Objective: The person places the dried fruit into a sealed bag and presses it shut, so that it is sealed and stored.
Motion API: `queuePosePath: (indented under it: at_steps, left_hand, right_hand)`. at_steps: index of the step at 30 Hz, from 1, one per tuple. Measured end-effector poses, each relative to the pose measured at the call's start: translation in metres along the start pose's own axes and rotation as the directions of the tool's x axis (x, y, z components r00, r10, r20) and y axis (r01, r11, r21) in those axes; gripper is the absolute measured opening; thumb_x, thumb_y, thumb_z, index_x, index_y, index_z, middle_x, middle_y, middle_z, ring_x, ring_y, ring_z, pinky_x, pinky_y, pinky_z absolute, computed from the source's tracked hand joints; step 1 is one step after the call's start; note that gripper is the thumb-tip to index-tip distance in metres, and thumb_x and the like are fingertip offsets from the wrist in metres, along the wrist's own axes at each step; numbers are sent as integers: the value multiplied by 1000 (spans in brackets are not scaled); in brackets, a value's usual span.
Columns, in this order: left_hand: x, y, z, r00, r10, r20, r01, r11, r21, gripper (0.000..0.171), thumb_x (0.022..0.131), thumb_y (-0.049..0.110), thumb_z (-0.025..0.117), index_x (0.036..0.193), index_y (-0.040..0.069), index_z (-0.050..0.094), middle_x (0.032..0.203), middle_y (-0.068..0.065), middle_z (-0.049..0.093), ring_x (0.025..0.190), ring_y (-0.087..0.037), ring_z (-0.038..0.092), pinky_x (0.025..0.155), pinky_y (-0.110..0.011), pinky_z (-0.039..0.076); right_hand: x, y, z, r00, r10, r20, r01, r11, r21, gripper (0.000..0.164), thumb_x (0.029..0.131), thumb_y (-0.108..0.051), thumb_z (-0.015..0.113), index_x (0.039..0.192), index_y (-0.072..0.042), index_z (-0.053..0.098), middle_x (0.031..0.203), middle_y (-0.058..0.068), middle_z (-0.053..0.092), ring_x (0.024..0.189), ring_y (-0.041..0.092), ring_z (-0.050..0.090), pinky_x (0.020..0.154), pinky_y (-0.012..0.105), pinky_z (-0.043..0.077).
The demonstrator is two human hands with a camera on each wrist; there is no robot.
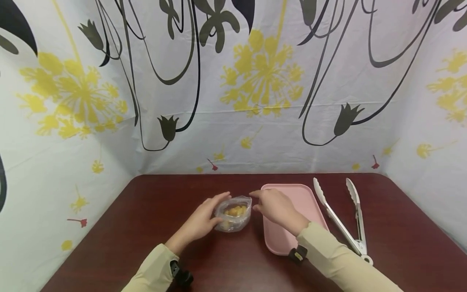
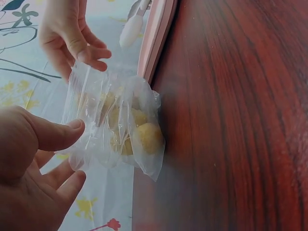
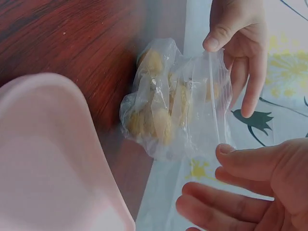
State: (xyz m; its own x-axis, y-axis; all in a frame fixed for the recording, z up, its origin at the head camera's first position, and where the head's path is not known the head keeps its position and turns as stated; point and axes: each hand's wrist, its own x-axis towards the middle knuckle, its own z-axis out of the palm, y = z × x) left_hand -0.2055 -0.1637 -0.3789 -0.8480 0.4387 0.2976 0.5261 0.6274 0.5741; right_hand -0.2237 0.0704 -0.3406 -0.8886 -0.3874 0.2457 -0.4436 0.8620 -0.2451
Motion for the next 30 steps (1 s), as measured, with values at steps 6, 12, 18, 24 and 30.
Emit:
queuePosePath:
  at_steps: [6,12,18,24,30]
  left_hand:
    - [2,0,0,1000,23,0,-23,999,-45,76,82,-3,69,146,21,36,141,2,52,129,-23,48,101,-43,43]
    - [6,-2,2,995,24,-101,-34,995,-97,73,78,-9,70,142,11,43,137,-11,53,119,-27,57,91,-39,50]
    - [9,-1,4,966,-56,-254,39,997,-73,43,75,-7,74,115,5,64,110,-7,60,98,-21,62,80,-30,54]
    - [8,-2,4,950,-114,-290,105,993,-46,28,75,-3,76,100,6,68,96,-2,60,83,-15,62,71,-25,54]
    - [7,-2,4,945,-163,-285,154,987,-53,22,76,0,76,95,9,68,94,-1,62,81,-15,64,72,-26,54]
  right_hand:
    - [2,0,2,998,-56,-16,57,998,38,19,77,-14,77,95,-16,76,79,-5,71,76,14,64,68,34,50]
    - [2,-1,1,995,-91,-30,92,995,29,13,76,-10,77,87,-16,77,80,-5,71,78,16,64,68,35,51]
    - [2,-1,2,993,-101,-58,101,995,0,8,75,-13,76,79,-19,74,76,-7,69,73,15,61,63,33,49]
    - [5,-3,3,994,-102,-43,102,995,-1,9,74,-12,76,76,-19,71,75,-6,68,68,12,57,58,31,46]
    - [7,-5,4,990,-142,-24,143,987,74,13,72,-13,79,80,-15,70,76,-4,69,67,10,58,61,30,48]
